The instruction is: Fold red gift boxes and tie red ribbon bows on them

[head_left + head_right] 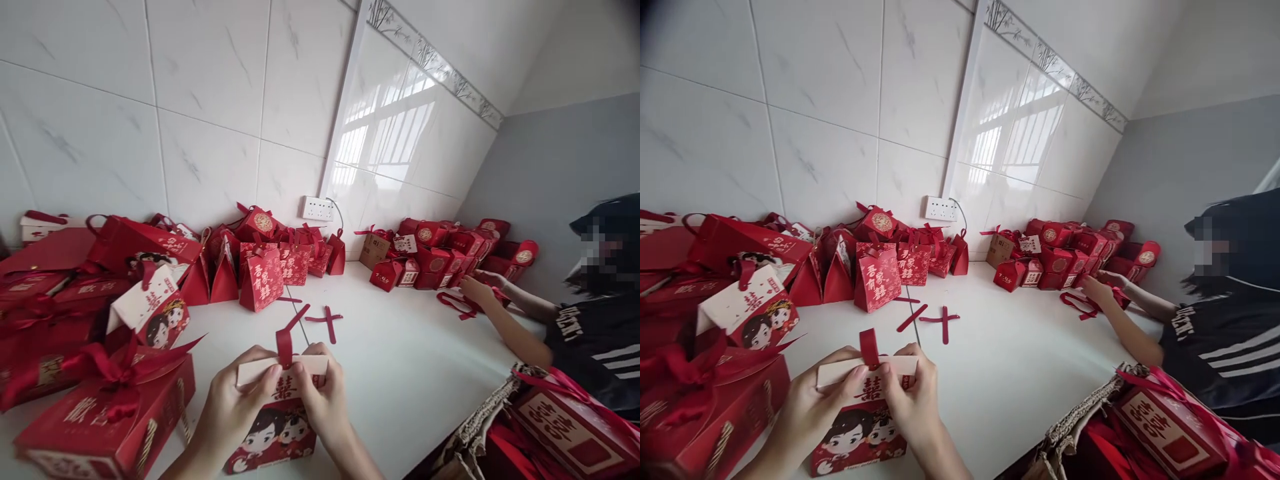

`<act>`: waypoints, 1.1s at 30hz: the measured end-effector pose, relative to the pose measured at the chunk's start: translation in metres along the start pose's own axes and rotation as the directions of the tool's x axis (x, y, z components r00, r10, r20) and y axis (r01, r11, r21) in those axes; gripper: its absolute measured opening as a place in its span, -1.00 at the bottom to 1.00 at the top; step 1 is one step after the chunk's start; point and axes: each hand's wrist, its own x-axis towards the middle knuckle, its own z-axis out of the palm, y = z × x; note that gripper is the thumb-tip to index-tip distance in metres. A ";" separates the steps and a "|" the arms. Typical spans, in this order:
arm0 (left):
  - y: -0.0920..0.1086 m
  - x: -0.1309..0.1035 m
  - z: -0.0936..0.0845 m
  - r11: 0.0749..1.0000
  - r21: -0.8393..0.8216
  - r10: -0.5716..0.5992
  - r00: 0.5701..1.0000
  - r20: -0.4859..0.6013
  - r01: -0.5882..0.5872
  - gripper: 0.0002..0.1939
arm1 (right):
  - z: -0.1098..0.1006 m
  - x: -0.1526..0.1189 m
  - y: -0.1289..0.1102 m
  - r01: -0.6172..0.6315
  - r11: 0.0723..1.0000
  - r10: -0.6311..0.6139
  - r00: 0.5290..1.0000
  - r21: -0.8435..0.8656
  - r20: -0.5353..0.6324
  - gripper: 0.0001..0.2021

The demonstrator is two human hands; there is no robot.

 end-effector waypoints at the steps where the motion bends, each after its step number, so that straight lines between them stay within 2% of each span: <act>1: 0.001 0.000 0.000 1.000 -0.005 -0.005 1.000 -0.002 0.005 -0.76 | -0.001 0.000 0.000 -0.005 1.000 0.005 1.000 0.003 0.002 -0.69; 6: 0.005 -0.001 0.001 1.000 -0.007 -0.031 1.000 0.001 0.031 -0.78 | -0.003 0.001 -0.004 0.009 1.000 -0.009 1.000 -0.020 -0.005 -0.72; 16: 0.004 0.001 -0.003 0.996 0.085 0.007 1.000 0.013 -0.008 -0.76 | -0.005 0.000 -0.004 0.022 0.999 -0.023 0.999 -0.029 -0.029 -0.77; 20: 0.003 0.001 -0.004 0.999 0.051 0.012 0.998 0.061 -0.015 -0.78 | -0.004 0.000 -0.003 0.041 0.999 -0.042 0.999 -0.033 -0.034 -0.75; 22: 0.002 0.003 -0.005 1.000 0.014 0.017 0.999 0.048 -0.018 -0.84 | -0.004 0.000 -0.002 0.043 0.998 -0.044 0.998 -0.034 -0.034 -0.76; 24: 0.002 0.006 -0.006 0.997 -0.013 0.074 0.997 -0.029 -0.074 -0.79 | -0.004 0.000 -0.001 0.045 0.998 -0.046 0.998 -0.034 -0.034 -0.77; 26: 0.003 0.008 -0.008 0.982 0.005 0.186 0.978 -0.089 -0.186 -0.80 | -0.004 0.000 -0.002 0.048 0.998 -0.049 0.998 -0.032 -0.032 -0.76; 29: 0.007 0.010 -0.011 0.946 0.102 0.312 0.950 -0.019 -0.309 -0.95 | -0.004 0.001 -0.002 0.046 0.999 -0.046 0.999 -0.020 -0.029 -0.76; 33: 0.010 0.008 -0.011 0.926 0.173 0.331 0.942 0.054 -0.335 -0.88 | -0.004 0.000 -0.002 0.036 0.999 -0.036 0.999 -0.001 -0.029 -0.76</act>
